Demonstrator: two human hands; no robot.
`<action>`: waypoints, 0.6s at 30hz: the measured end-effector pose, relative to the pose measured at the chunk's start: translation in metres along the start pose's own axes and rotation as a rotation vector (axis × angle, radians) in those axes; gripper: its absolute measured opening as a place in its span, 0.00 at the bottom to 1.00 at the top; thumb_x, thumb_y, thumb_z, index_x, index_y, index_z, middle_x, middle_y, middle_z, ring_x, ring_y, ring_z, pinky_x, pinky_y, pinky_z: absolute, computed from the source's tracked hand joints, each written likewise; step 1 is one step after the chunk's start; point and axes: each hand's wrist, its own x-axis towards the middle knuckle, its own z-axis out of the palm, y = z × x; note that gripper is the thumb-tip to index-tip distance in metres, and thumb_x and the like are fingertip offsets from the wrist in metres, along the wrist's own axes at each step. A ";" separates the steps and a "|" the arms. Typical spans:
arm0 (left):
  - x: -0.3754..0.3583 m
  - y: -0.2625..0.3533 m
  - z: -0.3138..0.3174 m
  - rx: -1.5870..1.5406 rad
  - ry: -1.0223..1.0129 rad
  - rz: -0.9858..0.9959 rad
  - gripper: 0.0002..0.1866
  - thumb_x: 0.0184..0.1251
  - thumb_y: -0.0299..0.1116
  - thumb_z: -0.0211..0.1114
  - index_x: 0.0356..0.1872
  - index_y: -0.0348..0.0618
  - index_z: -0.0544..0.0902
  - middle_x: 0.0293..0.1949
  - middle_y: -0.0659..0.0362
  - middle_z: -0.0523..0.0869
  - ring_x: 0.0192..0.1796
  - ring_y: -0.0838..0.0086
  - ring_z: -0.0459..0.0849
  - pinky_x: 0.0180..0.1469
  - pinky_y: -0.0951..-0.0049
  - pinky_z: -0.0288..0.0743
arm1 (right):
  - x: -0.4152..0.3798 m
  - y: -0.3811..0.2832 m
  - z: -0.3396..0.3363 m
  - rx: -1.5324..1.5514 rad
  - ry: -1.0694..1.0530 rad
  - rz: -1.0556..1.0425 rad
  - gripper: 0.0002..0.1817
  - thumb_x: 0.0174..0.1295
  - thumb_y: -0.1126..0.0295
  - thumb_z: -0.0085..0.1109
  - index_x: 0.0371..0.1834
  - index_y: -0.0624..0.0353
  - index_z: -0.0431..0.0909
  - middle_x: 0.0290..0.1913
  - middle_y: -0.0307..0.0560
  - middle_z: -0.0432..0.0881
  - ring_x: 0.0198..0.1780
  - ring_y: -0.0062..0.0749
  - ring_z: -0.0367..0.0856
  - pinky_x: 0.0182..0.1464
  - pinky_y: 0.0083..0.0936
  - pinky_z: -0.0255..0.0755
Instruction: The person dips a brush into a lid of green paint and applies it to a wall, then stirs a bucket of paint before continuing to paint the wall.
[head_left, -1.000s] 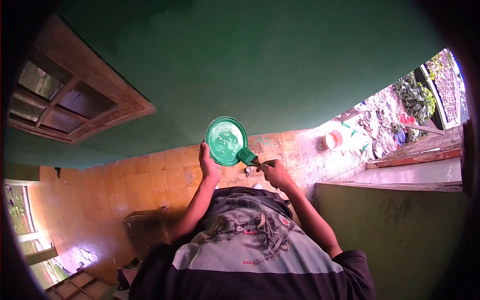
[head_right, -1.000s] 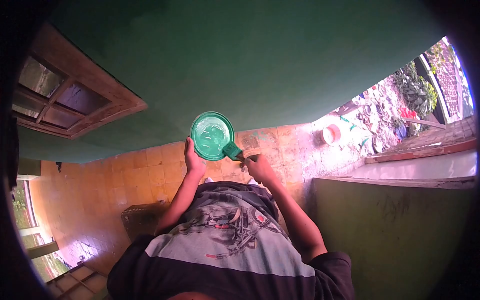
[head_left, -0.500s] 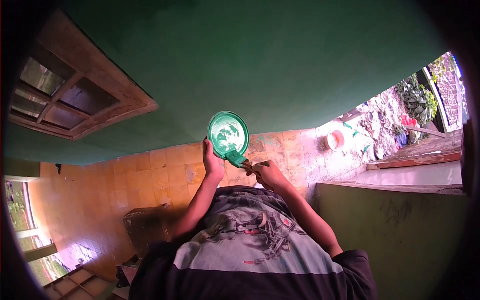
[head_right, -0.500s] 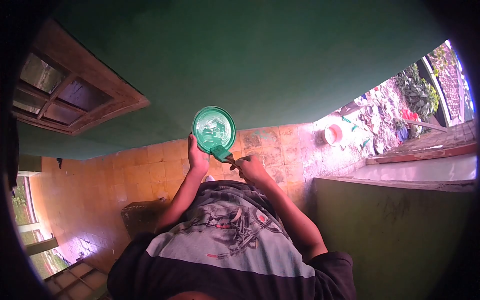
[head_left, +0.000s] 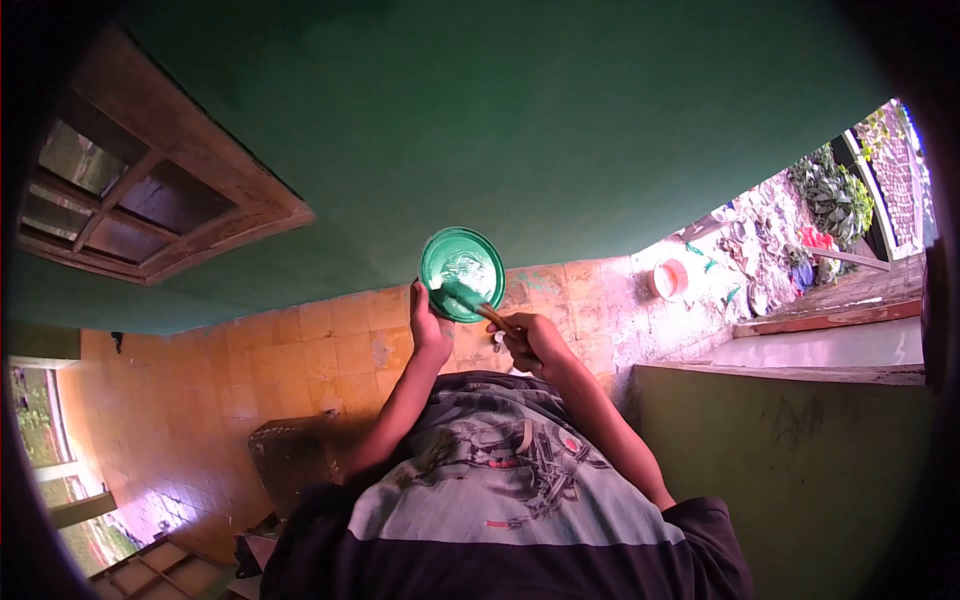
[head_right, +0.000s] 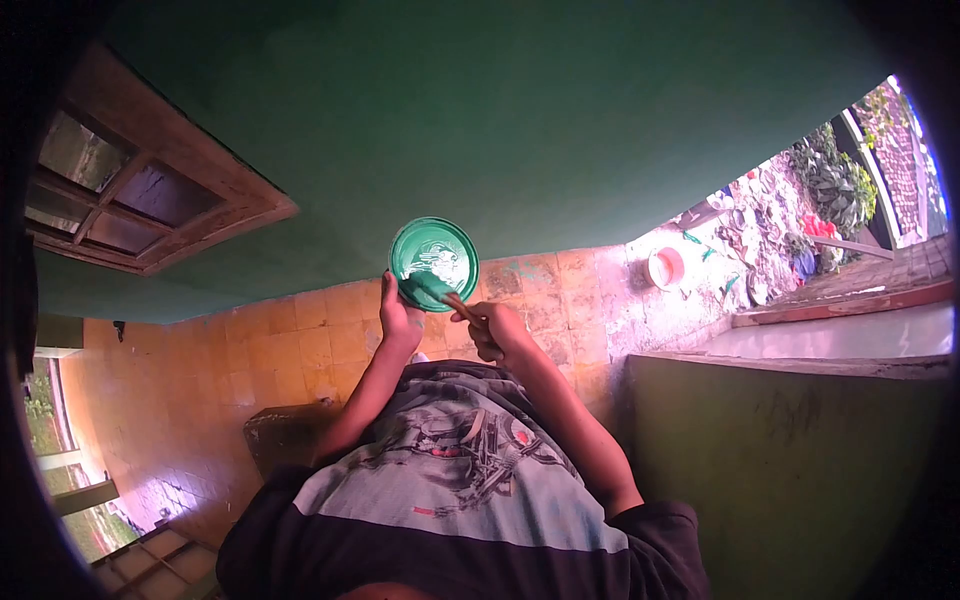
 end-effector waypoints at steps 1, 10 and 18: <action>-0.001 0.001 0.000 0.001 0.001 -0.001 0.19 0.84 0.49 0.51 0.66 0.52 0.73 0.64 0.60 0.79 0.67 0.65 0.77 0.70 0.56 0.70 | -0.001 -0.003 -0.002 0.001 0.000 0.001 0.19 0.75 0.63 0.39 0.49 0.65 0.79 0.17 0.30 0.55 0.11 0.21 0.46 0.12 0.25 0.44; -0.009 0.016 0.003 -0.013 -0.050 -0.120 0.24 0.86 0.51 0.45 0.68 0.48 0.72 0.67 0.58 0.78 0.70 0.63 0.76 0.73 0.55 0.67 | -0.016 -0.008 -0.039 -0.661 0.368 -0.443 0.17 0.74 0.64 0.52 0.46 0.68 0.85 0.26 0.48 0.80 0.22 0.28 0.76 0.27 0.30 0.70; -0.017 0.014 0.008 0.006 -0.094 -0.279 0.21 0.85 0.49 0.48 0.66 0.49 0.74 0.65 0.59 0.79 0.68 0.66 0.77 0.72 0.58 0.69 | -0.015 -0.007 -0.022 -0.931 0.508 -0.626 0.13 0.69 0.67 0.60 0.48 0.65 0.86 0.35 0.61 0.86 0.34 0.49 0.85 0.39 0.40 0.77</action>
